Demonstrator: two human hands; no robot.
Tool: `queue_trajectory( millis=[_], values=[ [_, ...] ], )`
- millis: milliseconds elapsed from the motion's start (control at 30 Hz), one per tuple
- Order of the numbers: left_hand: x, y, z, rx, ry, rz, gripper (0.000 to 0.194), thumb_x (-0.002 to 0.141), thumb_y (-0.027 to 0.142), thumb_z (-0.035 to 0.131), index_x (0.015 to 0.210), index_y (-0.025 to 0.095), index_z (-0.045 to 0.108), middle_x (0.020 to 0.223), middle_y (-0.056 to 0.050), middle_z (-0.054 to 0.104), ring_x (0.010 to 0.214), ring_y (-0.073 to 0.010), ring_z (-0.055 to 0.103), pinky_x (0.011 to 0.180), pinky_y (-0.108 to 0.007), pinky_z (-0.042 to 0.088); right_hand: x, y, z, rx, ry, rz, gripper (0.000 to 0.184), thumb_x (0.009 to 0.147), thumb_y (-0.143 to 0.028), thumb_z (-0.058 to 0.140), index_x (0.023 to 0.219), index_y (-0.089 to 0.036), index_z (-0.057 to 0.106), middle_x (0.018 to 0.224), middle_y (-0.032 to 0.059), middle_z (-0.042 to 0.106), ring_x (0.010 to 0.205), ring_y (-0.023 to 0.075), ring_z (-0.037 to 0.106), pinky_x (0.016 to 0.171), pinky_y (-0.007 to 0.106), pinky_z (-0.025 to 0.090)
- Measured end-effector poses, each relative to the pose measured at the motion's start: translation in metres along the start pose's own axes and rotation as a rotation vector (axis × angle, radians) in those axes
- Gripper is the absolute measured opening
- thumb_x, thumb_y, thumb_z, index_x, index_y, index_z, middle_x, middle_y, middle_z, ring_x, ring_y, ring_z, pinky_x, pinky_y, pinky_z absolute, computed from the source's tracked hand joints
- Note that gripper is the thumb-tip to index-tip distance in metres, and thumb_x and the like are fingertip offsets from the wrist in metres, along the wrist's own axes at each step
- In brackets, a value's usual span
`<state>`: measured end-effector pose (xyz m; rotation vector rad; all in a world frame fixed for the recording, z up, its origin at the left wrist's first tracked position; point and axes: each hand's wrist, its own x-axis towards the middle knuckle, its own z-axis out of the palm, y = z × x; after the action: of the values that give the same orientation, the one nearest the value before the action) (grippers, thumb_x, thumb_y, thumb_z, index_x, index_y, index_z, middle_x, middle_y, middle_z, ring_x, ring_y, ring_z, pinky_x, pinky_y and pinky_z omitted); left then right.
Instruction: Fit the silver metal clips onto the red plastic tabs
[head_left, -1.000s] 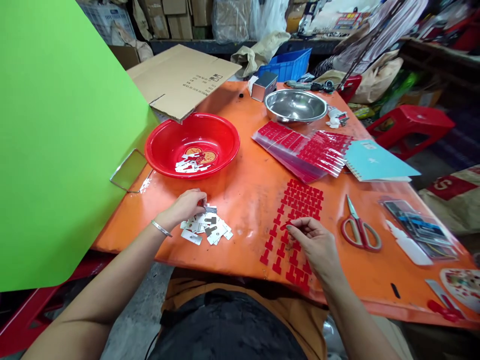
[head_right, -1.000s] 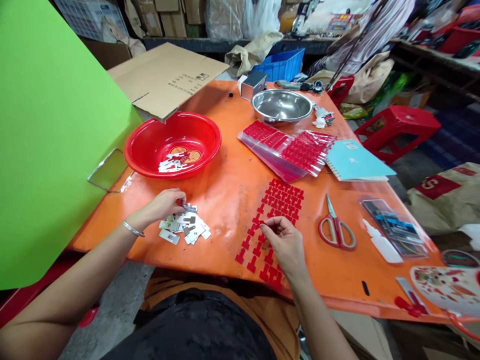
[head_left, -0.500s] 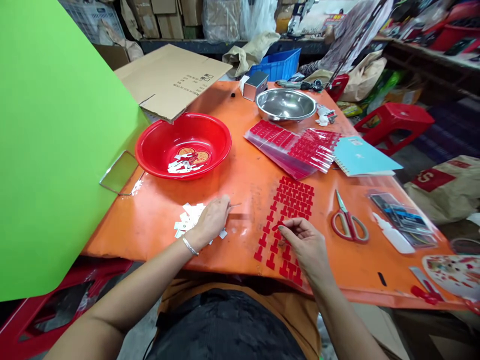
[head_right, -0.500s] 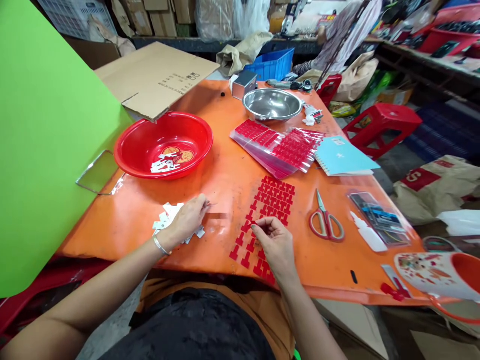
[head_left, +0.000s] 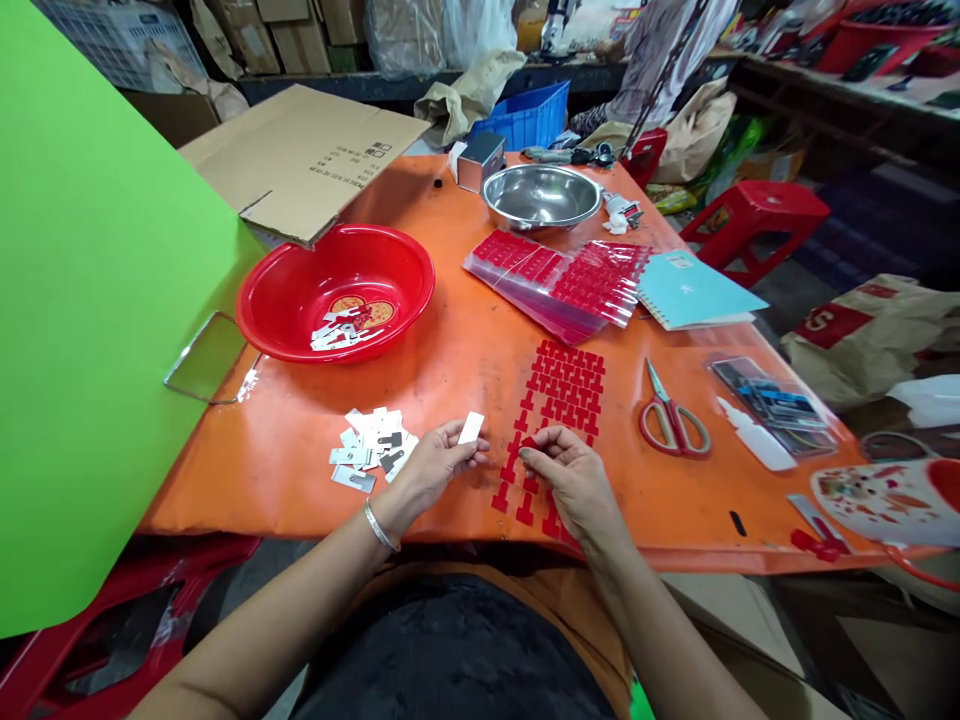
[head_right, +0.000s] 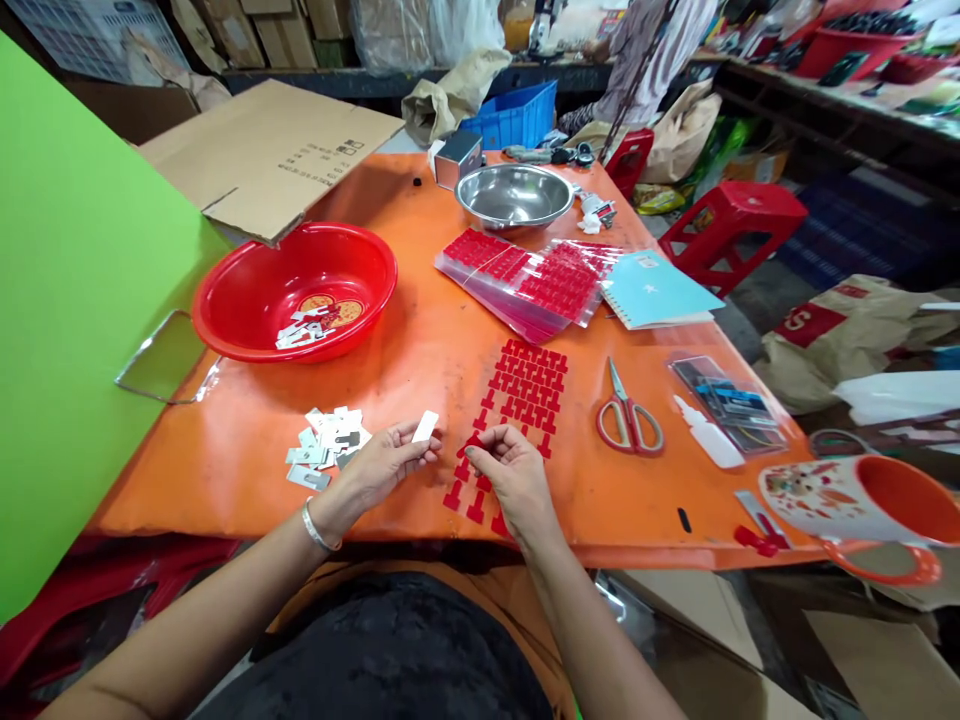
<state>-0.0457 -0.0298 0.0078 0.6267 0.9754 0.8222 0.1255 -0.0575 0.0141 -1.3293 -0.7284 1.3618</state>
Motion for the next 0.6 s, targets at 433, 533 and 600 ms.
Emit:
queue_trajectory(
  millis=[433, 533, 600],
  values=[
    [-0.009, -0.011, 0.010, -0.043, 0.026, -0.055, 0.040, 0.054, 0.025, 0.085, 0.085, 0.011, 0.064, 0.075, -0.003, 0.068, 0.066, -0.0126, 0.064, 0.067, -0.025, 0.052, -0.001, 0.000, 0.007, -0.027, 0.009, -0.046, 0.031, 0.055, -0.032, 0.080, 0.070, -0.019, 0.055, 0.063, -0.0055, 0.056, 0.052, 0.0083, 0.052, 0.053, 0.022, 0.045],
    [-0.010, -0.016, 0.014, -0.061, 0.047, -0.040, 0.041, 0.056, 0.029, 0.084, 0.087, 0.011, 0.062, 0.070, -0.004, 0.069, 0.061, -0.0122, 0.065, 0.065, -0.024, 0.052, -0.003, 0.000, 0.012, -0.112, 0.024, -0.098, 0.027, 0.057, -0.031, 0.079, 0.068, -0.019, 0.057, 0.064, -0.0042, 0.058, 0.058, 0.0099, 0.054, 0.058, 0.023, 0.047],
    [-0.012, -0.015, 0.018, -0.071, 0.031, -0.050, 0.040, 0.059, 0.026, 0.082, 0.091, 0.011, 0.064, 0.071, -0.004, 0.070, 0.060, -0.0119, 0.065, 0.066, -0.025, 0.053, -0.005, 0.000, 0.015, -0.160, 0.021, -0.119, 0.025, 0.058, -0.031, 0.077, 0.068, -0.020, 0.057, 0.064, -0.0033, 0.058, 0.060, 0.0112, 0.056, 0.060, 0.024, 0.048]
  ],
)
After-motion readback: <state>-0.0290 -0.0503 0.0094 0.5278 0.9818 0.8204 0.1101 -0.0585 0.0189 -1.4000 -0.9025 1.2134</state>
